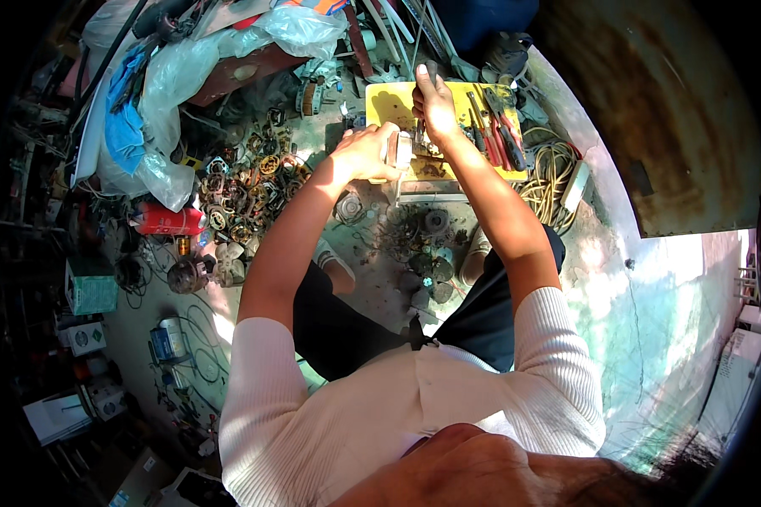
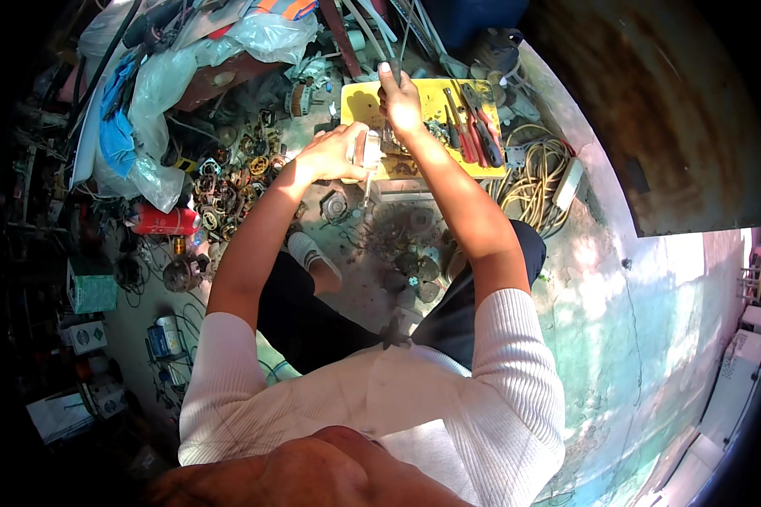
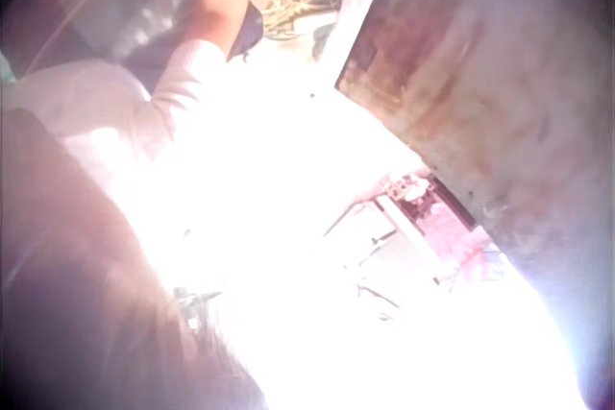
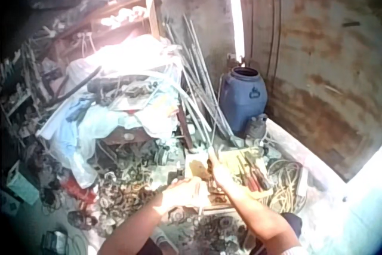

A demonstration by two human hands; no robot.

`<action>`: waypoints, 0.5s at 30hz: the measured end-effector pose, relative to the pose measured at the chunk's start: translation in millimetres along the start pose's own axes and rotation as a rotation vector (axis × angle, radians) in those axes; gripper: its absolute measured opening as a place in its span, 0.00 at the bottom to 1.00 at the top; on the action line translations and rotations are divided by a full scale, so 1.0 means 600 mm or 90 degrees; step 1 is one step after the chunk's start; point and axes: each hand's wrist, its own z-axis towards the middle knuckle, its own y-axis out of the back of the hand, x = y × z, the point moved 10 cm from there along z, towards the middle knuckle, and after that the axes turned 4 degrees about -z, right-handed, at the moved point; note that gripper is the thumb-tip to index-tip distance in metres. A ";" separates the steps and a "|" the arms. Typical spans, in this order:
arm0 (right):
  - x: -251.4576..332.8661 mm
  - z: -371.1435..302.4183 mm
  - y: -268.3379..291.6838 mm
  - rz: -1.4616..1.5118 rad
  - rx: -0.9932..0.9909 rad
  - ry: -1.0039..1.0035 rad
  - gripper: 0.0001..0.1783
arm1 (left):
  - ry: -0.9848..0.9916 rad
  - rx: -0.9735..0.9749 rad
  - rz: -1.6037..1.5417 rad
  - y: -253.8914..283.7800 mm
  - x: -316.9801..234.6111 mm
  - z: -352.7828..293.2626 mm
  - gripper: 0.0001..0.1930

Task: The person uses pliers and a screwdriver to disassemble small electronic and mechanical components of an appliance, removing wires and screws.

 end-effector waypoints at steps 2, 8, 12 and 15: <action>-0.013 0.019 0.015 0.025 -0.009 -0.024 0.19 | -0.006 -0.014 0.003 0.002 -0.005 0.003 0.45; -0.099 0.057 0.049 0.149 -0.065 -0.255 0.21 | -0.012 -0.030 0.005 0.004 -0.011 0.006 0.45; -0.133 0.069 0.070 0.148 -0.124 -0.323 0.22 | -0.036 -0.061 0.011 0.009 -0.023 0.010 0.43; -0.129 0.076 0.073 0.112 -0.135 -0.307 0.21 | -0.041 -0.082 -0.010 0.013 -0.036 0.010 0.40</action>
